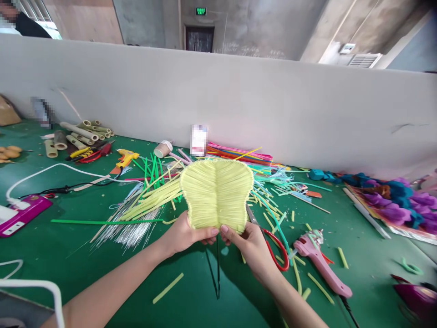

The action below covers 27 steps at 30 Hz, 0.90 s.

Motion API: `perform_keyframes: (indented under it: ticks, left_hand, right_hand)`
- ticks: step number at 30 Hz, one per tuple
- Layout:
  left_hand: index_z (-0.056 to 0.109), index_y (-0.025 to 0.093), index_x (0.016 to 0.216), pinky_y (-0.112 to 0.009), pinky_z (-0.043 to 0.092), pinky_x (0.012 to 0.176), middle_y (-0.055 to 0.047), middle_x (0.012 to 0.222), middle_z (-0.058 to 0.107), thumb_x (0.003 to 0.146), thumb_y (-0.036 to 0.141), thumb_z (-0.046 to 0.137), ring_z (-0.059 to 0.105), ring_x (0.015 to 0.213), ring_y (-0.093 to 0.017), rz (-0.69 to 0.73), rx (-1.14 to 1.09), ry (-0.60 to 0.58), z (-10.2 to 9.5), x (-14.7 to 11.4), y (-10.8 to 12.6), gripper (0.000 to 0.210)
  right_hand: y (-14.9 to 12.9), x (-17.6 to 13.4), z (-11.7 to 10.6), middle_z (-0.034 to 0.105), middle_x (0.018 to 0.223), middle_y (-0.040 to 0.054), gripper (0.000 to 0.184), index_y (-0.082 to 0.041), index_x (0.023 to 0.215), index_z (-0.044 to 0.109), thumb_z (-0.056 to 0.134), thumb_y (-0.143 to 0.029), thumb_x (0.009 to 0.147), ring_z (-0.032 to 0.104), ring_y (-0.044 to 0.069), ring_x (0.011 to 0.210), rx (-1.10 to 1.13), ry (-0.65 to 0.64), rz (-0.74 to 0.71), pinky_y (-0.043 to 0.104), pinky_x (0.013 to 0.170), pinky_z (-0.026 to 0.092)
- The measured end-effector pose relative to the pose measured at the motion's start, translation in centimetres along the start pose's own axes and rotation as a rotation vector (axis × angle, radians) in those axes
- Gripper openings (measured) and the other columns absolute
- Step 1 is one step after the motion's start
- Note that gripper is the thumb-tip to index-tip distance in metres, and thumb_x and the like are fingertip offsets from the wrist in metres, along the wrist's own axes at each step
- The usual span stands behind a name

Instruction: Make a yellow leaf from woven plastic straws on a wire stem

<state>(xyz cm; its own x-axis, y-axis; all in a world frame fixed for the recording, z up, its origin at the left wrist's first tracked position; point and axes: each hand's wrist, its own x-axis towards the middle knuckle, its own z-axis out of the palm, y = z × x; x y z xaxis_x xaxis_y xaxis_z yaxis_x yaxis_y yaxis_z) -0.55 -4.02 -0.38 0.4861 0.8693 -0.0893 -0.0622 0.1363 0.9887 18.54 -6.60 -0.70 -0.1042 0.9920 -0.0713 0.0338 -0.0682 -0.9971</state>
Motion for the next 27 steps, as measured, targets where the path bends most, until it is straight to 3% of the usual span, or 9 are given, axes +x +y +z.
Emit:
perform_keyframes:
  ticks: [12, 18, 20, 22, 25, 27]
  left_hand:
    - [0.069, 0.014, 0.094, -0.029, 0.055, 0.061, -0.005, 0.083, 0.069, 0.076, 0.032, 0.077, 0.062, 0.067, -0.016, 0.023, 0.008, -0.099, -0.7, -0.2, -0.2, 0.026]
    - [0.067, 0.014, 0.098, -0.029, 0.053, 0.065, -0.007, 0.085, 0.07, 0.074, 0.042, 0.078, 0.066, 0.075, -0.019, -0.047, 0.031, -0.06, -1.6, 0.6, -0.7, 0.039]
    - [0.066, 0.014, 0.108, -0.031, 0.053, 0.069, -0.011, 0.096, 0.071, 0.072, 0.052, 0.076, 0.066, 0.086, -0.024, -0.037, -0.026, -0.084, -1.8, 0.8, -0.7, 0.053]
    - [0.06, 0.016, 0.122, -0.037, 0.053, 0.078, -0.015, 0.115, 0.067, 0.076, 0.062, 0.068, 0.064, 0.101, -0.029, 0.012, -0.131, -0.109, -1.8, 0.9, -0.6, 0.066]
    - [0.053, 0.016, 0.133, -0.045, 0.048, 0.091, -0.02, 0.132, 0.059, 0.085, 0.069, 0.046, 0.059, 0.116, -0.034, 0.026, -0.363, -0.129, -1.6, 1.0, -0.1, 0.072]
    - [0.053, 0.012, 0.133, -0.049, 0.043, 0.098, -0.022, 0.134, 0.057, 0.088, 0.072, 0.036, 0.055, 0.121, -0.036, -0.026, -0.556, -0.214, -1.6, 0.9, 0.3, 0.077]
  right_hand:
    - [0.6, -0.4, -0.5, 0.06, 0.063, -0.0003, 0.031, -0.014, 0.072, 0.065, 0.078, -0.043, 0.074, 0.051, 0.011, 0.057, 0.087, -0.075, 0.021, 0.024, 0.055, 0.043]
    - [-0.1, 0.2, -0.5, 0.067, 0.065, 0.0025, 0.032, -0.016, 0.073, 0.069, 0.08, -0.045, 0.07, 0.058, 0.014, 0.055, 0.051, -0.038, 0.002, 0.026, 0.052, 0.049]
    - [-0.2, 0.1, -0.5, 0.072, 0.07, 0.0045, 0.031, -0.017, 0.078, 0.071, 0.078, -0.046, 0.072, 0.063, 0.018, 0.058, 0.046, 0.031, -0.06, 0.029, 0.054, 0.053]
    - [0.0, -0.1, -0.6, 0.074, 0.074, 0.0059, 0.028, -0.018, 0.083, 0.072, 0.075, -0.045, 0.076, 0.067, 0.021, 0.064, -0.014, 0.187, -0.176, 0.032, 0.059, 0.056]
    - [0.4, -0.3, -1.6, 0.077, 0.08, 0.0075, 0.018, -0.018, 0.086, 0.074, 0.072, -0.035, 0.081, 0.07, 0.023, 0.069, -0.315, 0.495, -0.465, 0.033, 0.065, 0.057]
    - [0.6, -0.4, -2.4, 0.078, 0.086, 0.009, 0.012, -0.019, 0.092, 0.075, 0.069, -0.025, 0.085, 0.071, 0.023, 0.072, -0.566, 0.576, -0.709, 0.032, 0.067, 0.057]
